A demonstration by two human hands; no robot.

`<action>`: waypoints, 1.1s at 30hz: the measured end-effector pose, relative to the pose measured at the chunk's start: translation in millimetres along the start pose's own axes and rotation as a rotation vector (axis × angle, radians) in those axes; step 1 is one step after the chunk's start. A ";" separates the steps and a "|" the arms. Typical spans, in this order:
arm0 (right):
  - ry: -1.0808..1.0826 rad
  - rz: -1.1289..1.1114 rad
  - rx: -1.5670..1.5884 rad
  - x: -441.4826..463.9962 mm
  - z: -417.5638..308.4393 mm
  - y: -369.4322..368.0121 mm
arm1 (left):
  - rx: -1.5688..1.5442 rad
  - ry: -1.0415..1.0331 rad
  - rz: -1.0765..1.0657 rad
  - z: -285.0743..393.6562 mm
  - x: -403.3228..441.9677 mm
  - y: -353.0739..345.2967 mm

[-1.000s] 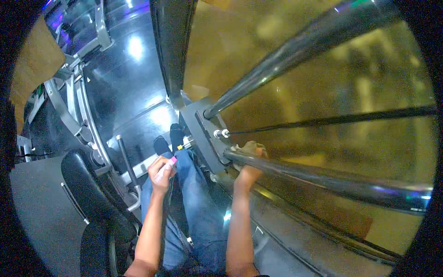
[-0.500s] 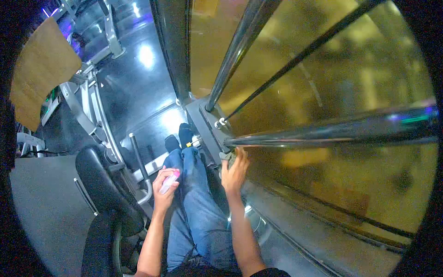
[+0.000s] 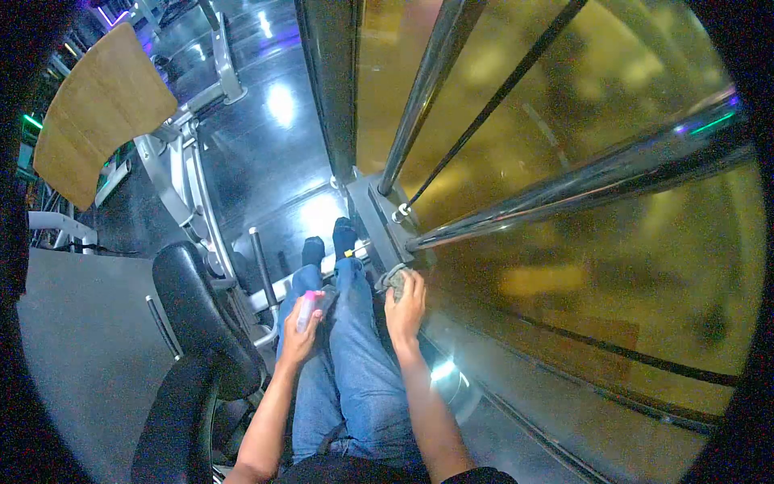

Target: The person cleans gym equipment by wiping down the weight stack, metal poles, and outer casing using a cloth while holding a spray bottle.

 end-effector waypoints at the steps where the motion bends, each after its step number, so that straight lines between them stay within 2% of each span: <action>1: -0.001 -0.001 -0.001 0.1 -0.9 -1.9 | -0.001 0.001 -0.001 -1.6 1.7 1.1; 6: 0.156 -0.163 -0.010 10.5 -20.9 -14.8 | -0.093 0.130 0.020 -21.1 12.3 6.0; 10: 0.183 -0.159 -0.038 32.5 -27.3 -35.3 | -0.203 0.189 0.010 -37.2 14.8 9.4; 12: 0.182 -0.172 -0.040 42.0 -30.9 -44.7 | -0.216 0.186 0.012 -41.0 21.7 11.8; 17: 0.234 -0.181 -0.114 62.5 -36.9 -66.5 | -0.023 0.071 -0.133 -33.7 25.1 8.3; 21: 0.252 -0.190 -0.166 94.5 -45.9 -93.8 | -0.030 0.105 -0.103 -44.6 25.0 0.5; 23: 0.250 -0.217 -0.185 113.3 -61.0 -105.4 | 0.095 -0.003 -0.076 -39.4 26.8 -0.9; 24: 0.250 -0.227 -0.186 122.4 -62.4 -114.3 | 0.092 0.006 -0.074 -40.4 27.4 -1.1; 26: 0.329 -0.198 -0.197 139.8 -66.7 -128.0 | 0.174 -0.050 -0.058 -38.5 28.9 -1.2; 33: 0.338 -0.201 -0.282 163.3 -79.6 -143.3 | 0.111 0.031 -0.078 -31.3 34.3 -1.6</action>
Point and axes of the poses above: each hand's wrist, its own x-axis towards the middle knuckle, its own y-axis out of the back of the hand, z = x × y, the point moved 4 cm from there along x, towards the middle knuckle, and after that the axes turned 15 degrees about x, right-handed, at the moved point
